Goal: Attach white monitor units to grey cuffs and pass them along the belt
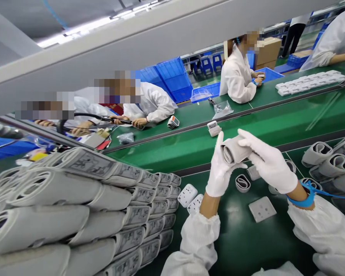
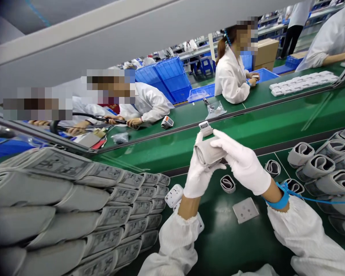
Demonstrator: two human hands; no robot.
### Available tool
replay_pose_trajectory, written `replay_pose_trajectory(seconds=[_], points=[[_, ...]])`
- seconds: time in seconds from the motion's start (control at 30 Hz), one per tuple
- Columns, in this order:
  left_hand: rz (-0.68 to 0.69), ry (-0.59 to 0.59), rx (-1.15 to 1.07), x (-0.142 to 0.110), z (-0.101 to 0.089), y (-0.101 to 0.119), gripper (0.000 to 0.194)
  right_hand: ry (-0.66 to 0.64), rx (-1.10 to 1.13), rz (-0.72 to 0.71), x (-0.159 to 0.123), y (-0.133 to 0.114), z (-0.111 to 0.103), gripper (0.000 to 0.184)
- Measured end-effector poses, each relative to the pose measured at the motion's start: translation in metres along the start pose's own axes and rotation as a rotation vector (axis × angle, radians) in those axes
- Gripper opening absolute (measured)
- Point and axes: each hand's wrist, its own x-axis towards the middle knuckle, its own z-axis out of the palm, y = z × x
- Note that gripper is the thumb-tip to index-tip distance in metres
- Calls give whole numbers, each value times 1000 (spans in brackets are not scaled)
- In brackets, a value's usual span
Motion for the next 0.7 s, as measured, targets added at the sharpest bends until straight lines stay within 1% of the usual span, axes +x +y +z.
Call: replay_pose_trajectory(seconds=[0.07, 0.1, 0.17, 0.2, 0.27, 0.3, 0.33, 0.4, 0.47, 0.53, 0.6, 0.63, 0.7], points=[[103, 38, 166, 0, 1, -5, 94, 1, -21, 128, -1, -7, -4, 48], [158, 77, 259, 0, 1, -8, 90, -29, 4, 210, -1, -10, -5, 47], [231, 124, 422, -1, -1, -16, 84, -90, 129, 371, -2, -10, -4, 53], [239, 123, 491, -2, -2, -19, 80, -83, 210, 432, -1, -7, -3, 54], [201, 97, 568, -4, -4, -19, 72, 3, 352, 490, -1, 2, 0, 48], [163, 88, 555, -5, -5, -16, 69, 51, 408, 503, 0, 7, 0, 47], [110, 81, 493, -6, -6, -11, 69, 82, 459, 518, 1, 12, 1, 49], [-21, 60, 255, -9, -9, 5, 77, 80, 570, 564, 3, 19, -1, 59], [-120, 27, 12, -12, -11, 22, 88, 47, 694, 582, 5, 21, -2, 81], [-163, 1, -147, -15, -13, 36, 91, 5, 773, 545, 6, 20, -2, 102], [-195, -13, -236, -18, -14, 43, 90, -22, 763, 493, 5, 19, 1, 111], [-213, -13, -258, -18, -14, 44, 91, -26, 727, 465, 5, 20, 3, 112], [-262, -6, -263, -17, -15, 41, 105, -22, 626, 401, 2, 23, 6, 107]])
